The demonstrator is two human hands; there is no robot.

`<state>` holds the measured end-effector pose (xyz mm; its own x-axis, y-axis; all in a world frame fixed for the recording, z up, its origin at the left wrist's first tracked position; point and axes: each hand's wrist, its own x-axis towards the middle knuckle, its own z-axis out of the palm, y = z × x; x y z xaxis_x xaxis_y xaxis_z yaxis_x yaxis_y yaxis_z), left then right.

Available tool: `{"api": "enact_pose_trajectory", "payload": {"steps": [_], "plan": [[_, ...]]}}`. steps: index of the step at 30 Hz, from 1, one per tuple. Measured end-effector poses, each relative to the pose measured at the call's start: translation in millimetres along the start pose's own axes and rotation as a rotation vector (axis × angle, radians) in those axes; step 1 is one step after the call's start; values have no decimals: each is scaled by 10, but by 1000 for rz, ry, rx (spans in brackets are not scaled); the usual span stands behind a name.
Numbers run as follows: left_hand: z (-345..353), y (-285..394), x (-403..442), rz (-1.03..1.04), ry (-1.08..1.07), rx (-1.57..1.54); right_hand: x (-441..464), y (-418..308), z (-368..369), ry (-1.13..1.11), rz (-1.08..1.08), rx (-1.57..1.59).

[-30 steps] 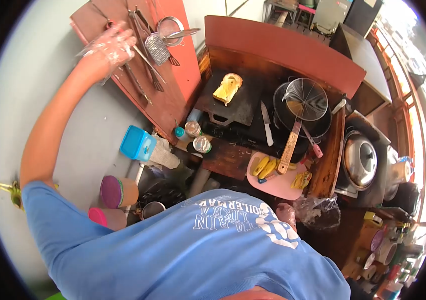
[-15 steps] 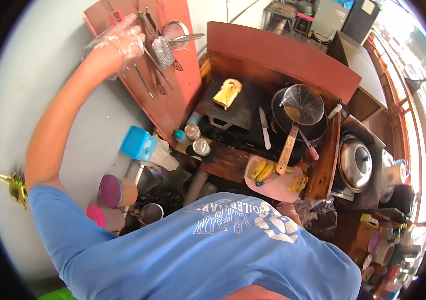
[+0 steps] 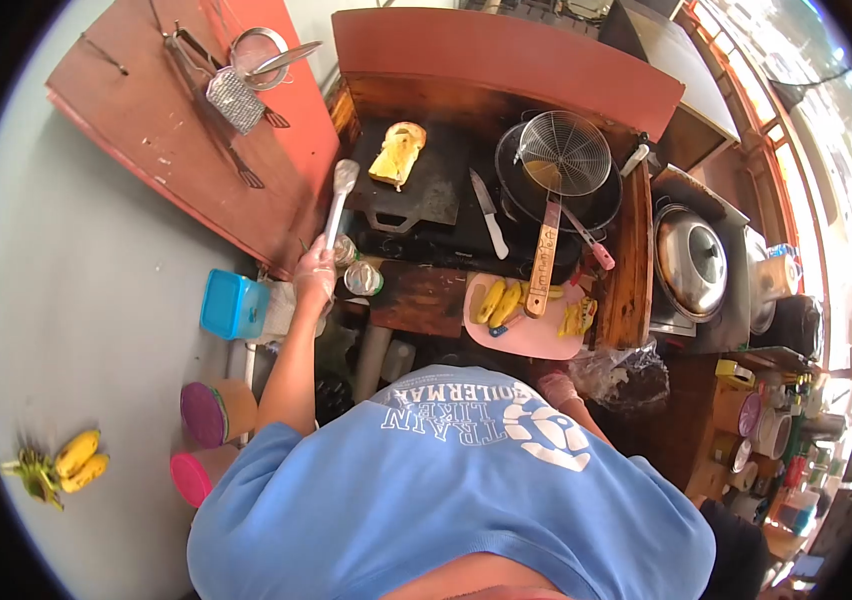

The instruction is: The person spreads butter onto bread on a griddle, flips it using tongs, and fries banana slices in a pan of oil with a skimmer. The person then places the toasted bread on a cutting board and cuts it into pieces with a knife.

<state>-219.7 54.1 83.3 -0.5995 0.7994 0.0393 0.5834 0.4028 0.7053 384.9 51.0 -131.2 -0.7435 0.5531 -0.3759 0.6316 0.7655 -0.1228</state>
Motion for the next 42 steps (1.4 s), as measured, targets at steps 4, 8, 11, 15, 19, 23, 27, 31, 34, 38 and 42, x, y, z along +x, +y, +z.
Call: {"api": "enact_pose_trajectory", "payload": {"steps": [4,8,11,15,19,23,27,31,34,38,42], "plan": [[164,-308,258,-393,-195,-502,-204,-67,217,-92,380,255],[282,-66,569,-488,-434,-831,-540,-389,-194,-25,873,752],[511,91,1011,-463,-504,-865,-678,-519,-16,-172,979,877],[770,65,1496,-273,-395,-735,-891,-774,250,-122,966,965],[488,491,1226,367,96,193,-906,-968,333,-98,1107,1075],[328,821,826,374,-14,674,-795,-968,119,-92,1047,976],[-20,966,196,541,-25,729,-739,-668,506,-164,627,564],[-314,904,-179,331,-87,720,-747,-665,510,31,820,824],[-403,763,-86,416,-112,725,-796,-657,369,-104,816,821],[-106,968,170,323,-180,695,-859,-601,474,-337,495,322],[-79,1365,78,215,-152,509,-874,-496,416,-373,517,360]]}}
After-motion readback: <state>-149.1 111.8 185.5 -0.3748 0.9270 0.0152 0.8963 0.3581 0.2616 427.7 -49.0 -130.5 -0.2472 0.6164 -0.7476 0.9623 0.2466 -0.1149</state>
